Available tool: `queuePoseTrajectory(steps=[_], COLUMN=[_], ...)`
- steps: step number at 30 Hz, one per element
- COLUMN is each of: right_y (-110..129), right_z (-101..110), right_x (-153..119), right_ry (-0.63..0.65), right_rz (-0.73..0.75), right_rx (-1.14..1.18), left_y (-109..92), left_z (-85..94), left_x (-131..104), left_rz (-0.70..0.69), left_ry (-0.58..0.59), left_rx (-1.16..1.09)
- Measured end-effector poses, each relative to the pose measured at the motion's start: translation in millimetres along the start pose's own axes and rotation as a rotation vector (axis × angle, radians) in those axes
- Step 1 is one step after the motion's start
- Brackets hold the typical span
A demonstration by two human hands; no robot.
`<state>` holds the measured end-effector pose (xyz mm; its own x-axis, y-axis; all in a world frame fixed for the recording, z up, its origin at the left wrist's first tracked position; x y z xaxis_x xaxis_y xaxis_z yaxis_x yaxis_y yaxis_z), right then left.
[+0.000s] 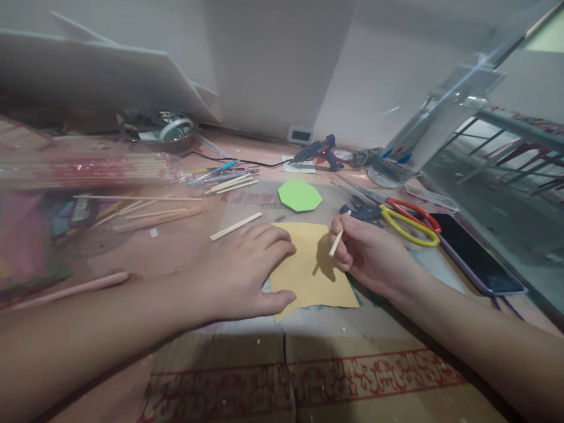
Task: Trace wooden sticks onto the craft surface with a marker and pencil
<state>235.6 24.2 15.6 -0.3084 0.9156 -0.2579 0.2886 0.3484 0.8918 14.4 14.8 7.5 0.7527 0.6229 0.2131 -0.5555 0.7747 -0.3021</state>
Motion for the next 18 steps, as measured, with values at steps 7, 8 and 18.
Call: queuePoseTrajectory(steps=[7,8,18], right_y=[-3.7,-5.2,-6.2], right_z=[-1.2,-3.0,-4.6], right_x=[-0.4,-1.2,-8.4], right_ry=[0.063,0.084,0.091], right_rz=[0.021,0.029,0.254], right_rx=[0.019,0.008,-0.345], left_y=[7.4,7.7,0.4], left_z=[2.8,3.8,11.4], left_x=[2.4,2.4,-0.2], left_rz=[-0.077,-0.099,-0.144], left_ry=[-0.146,-0.198,-0.327], left_rx=[-0.110,-0.130,-0.153])
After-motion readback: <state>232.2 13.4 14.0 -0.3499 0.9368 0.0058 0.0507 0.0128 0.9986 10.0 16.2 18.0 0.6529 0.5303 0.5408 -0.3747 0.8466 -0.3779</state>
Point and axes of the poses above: each hand's wrist, its own x-axis towards the middle knuckle, its own z-axis out of the back of the hand, y = z × x, the point moved 2 cm from there along x, towards the middle knuckle, and after that the axes turned 1 degree about -z, right-handed, at the moved point
